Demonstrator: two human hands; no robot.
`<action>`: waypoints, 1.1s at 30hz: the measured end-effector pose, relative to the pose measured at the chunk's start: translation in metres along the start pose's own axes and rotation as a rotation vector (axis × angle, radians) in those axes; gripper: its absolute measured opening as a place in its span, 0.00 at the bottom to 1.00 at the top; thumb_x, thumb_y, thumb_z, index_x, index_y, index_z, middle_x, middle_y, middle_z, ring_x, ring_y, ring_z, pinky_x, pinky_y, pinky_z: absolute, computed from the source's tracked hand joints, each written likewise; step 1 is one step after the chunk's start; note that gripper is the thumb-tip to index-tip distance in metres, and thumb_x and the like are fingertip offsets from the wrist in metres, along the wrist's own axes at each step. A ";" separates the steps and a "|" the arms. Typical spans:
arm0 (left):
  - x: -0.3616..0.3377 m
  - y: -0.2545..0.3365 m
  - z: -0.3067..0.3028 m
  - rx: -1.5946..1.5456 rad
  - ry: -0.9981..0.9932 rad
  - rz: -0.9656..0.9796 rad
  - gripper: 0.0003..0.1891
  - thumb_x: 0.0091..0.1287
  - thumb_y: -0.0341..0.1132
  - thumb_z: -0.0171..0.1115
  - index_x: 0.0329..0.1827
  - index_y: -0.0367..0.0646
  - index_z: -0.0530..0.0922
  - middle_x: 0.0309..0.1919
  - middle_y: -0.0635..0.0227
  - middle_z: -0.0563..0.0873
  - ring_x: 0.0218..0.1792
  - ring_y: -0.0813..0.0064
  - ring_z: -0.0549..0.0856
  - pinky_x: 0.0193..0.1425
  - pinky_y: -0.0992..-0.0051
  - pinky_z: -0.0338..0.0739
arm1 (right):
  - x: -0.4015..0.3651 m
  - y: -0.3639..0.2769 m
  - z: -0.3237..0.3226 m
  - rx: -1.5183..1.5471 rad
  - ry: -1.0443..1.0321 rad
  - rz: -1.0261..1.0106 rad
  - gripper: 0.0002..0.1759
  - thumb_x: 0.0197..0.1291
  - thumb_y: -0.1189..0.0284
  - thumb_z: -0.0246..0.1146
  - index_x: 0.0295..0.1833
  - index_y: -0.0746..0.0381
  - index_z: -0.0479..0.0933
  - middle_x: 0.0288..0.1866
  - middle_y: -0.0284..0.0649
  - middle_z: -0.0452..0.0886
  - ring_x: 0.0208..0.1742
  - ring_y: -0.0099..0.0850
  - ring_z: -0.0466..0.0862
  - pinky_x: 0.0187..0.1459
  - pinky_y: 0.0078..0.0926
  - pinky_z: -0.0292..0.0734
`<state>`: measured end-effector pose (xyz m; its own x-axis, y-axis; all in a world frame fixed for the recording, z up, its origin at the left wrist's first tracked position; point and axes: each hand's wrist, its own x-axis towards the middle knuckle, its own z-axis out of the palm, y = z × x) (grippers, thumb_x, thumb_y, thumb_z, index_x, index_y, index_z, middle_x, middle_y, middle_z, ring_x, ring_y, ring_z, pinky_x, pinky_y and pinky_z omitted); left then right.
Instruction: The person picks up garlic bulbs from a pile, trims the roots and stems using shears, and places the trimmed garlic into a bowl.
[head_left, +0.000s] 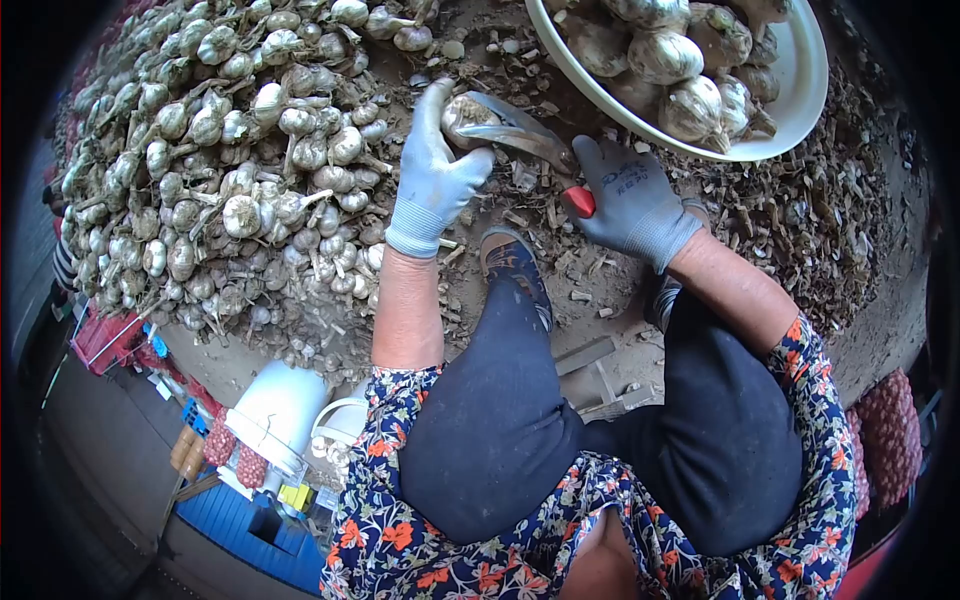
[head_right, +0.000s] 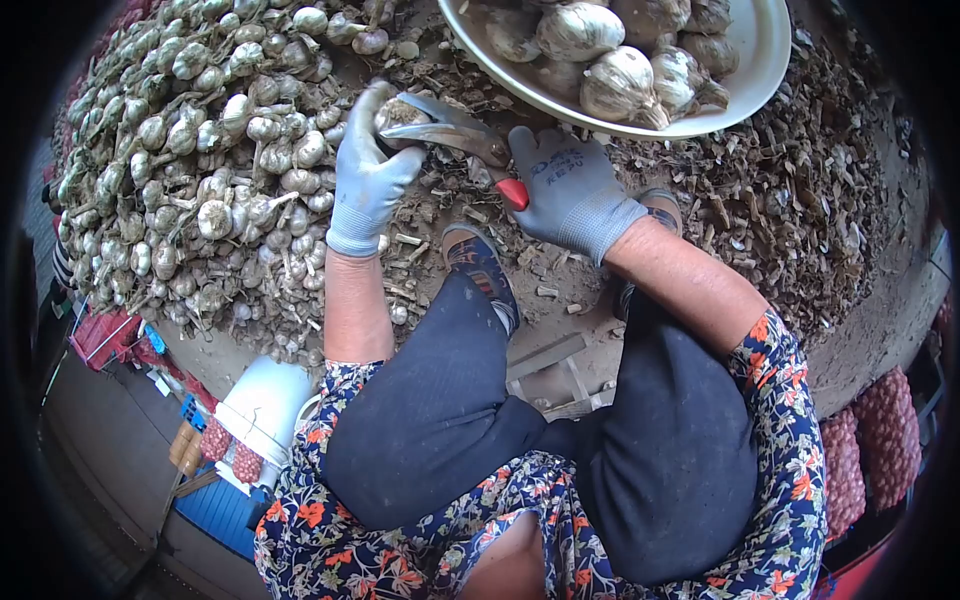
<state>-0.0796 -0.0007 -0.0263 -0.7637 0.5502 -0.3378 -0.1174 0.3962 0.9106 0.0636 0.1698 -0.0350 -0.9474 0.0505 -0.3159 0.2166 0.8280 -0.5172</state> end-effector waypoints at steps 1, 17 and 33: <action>0.001 0.001 0.001 0.001 -0.005 0.000 0.37 0.49 0.24 0.57 0.68 0.30 0.61 0.53 0.59 0.77 0.52 0.76 0.78 0.58 0.78 0.73 | -0.001 0.000 0.000 0.002 0.002 0.004 0.24 0.59 0.55 0.58 0.51 0.63 0.66 0.36 0.49 0.78 0.39 0.44 0.82 0.41 0.43 0.76; -0.005 -0.005 0.013 -0.113 -0.019 -0.073 0.31 0.50 0.19 0.63 0.61 0.34 0.65 0.46 0.62 0.80 0.44 0.78 0.81 0.50 0.78 0.78 | 0.001 -0.009 -0.007 -0.069 -0.027 0.025 0.25 0.58 0.55 0.59 0.52 0.63 0.66 0.41 0.49 0.78 0.45 0.45 0.81 0.46 0.47 0.74; 0.054 0.121 0.068 0.466 0.265 0.990 0.25 0.53 0.29 0.65 0.54 0.30 0.69 0.47 0.56 0.75 0.42 0.61 0.80 0.42 0.63 0.76 | -0.010 0.023 0.023 0.246 -0.389 0.201 0.23 0.64 0.56 0.53 0.48 0.68 0.67 0.37 0.57 0.82 0.43 0.53 0.83 0.47 0.47 0.76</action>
<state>-0.0912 0.1269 0.0492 -0.5063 0.6233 0.5960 0.8215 0.1384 0.5531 0.0832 0.1757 -0.0619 -0.7330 -0.0552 -0.6779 0.4797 0.6646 -0.5728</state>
